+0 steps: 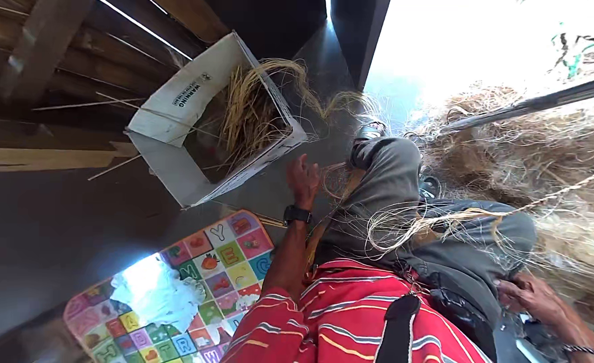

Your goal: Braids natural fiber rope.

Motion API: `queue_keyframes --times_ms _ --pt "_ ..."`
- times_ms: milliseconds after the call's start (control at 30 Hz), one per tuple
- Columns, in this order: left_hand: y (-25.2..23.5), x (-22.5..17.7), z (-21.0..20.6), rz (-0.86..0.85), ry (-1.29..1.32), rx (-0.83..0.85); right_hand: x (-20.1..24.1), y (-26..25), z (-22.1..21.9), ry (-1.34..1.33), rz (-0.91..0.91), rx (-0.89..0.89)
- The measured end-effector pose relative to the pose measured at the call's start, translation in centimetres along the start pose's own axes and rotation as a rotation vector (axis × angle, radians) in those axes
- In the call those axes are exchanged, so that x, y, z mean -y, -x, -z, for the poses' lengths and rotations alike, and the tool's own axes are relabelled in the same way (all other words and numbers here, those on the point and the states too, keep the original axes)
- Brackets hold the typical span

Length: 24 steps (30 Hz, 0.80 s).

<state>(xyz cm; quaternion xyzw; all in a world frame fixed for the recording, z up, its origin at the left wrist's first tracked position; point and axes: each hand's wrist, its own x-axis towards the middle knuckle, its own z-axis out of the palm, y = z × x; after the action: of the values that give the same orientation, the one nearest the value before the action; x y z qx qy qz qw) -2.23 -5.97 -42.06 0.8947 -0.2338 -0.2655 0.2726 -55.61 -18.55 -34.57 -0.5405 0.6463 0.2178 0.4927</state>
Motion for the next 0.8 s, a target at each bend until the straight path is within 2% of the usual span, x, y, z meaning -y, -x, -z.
queue_keyframes --times_ms 133,267,400,633,800 --pt "-1.8 2.1 2.2 -0.082 -0.134 -0.266 -0.3 -0.3 0.2 -0.006 -0.003 0.017" --pt "-6.2 2.4 4.7 -0.045 -0.266 -0.355 -0.3 -0.2 0.3 -0.006 -0.010 0.022" --pt "-10.3 3.5 7.0 -0.101 -0.356 -0.268 -0.2 0.0 0.2 0.013 -0.023 0.006" --pt "-15.1 3.8 8.6 -0.065 -0.445 0.112 -0.2 0.1 -0.2 -0.003 -0.007 -0.016" --pt "-16.5 4.7 8.9 -0.168 -0.504 0.288 0.5 0.5 -0.4 -0.015 -0.020 -0.030"
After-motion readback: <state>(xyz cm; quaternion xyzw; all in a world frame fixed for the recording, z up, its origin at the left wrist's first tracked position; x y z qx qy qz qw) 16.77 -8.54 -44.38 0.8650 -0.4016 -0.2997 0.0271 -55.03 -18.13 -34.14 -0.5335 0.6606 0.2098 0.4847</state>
